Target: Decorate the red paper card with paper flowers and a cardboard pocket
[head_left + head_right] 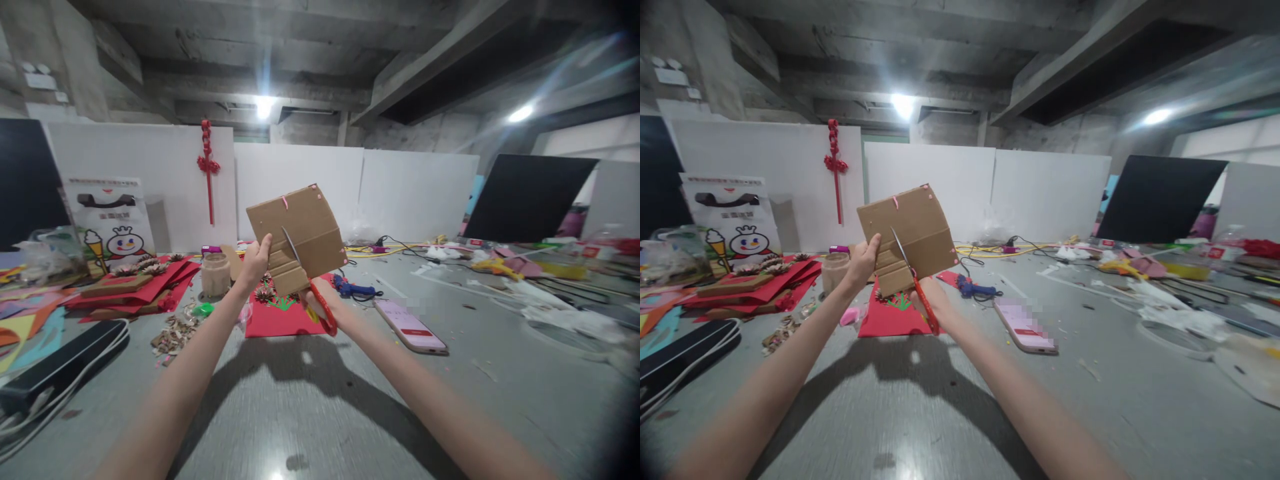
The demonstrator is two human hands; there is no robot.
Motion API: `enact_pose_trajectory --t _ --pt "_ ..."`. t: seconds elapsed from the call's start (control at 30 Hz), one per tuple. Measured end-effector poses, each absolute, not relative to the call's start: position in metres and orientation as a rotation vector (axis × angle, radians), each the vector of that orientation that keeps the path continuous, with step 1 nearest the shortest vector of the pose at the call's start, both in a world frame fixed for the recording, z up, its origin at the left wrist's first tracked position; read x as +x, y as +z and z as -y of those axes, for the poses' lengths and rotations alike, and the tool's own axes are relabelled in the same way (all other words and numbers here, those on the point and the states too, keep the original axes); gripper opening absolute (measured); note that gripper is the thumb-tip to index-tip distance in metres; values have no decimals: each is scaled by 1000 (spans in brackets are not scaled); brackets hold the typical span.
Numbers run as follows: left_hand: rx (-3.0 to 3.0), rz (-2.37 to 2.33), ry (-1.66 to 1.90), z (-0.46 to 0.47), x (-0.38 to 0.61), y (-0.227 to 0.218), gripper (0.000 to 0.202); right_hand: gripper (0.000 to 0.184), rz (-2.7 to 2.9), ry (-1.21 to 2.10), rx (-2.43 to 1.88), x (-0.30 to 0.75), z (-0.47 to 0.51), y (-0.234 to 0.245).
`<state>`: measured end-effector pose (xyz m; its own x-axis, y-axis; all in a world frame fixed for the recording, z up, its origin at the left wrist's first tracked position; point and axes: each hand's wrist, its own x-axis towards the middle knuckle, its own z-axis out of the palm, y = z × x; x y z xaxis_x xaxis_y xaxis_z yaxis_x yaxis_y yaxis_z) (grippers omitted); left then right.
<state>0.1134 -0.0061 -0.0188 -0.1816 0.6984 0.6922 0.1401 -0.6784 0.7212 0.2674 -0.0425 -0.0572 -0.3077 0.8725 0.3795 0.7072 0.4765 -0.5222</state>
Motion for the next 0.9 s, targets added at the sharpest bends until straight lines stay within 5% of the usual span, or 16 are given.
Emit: enact_pose_trajectory --t 0.7,0.9 --pt "1555 -875 1874 9 118 -20 36 23 1986 259 -1329 264 39 -63" --pt "1576 -896 1843 11 117 -18 37 12 2027 256 -1303 267 36 -61"
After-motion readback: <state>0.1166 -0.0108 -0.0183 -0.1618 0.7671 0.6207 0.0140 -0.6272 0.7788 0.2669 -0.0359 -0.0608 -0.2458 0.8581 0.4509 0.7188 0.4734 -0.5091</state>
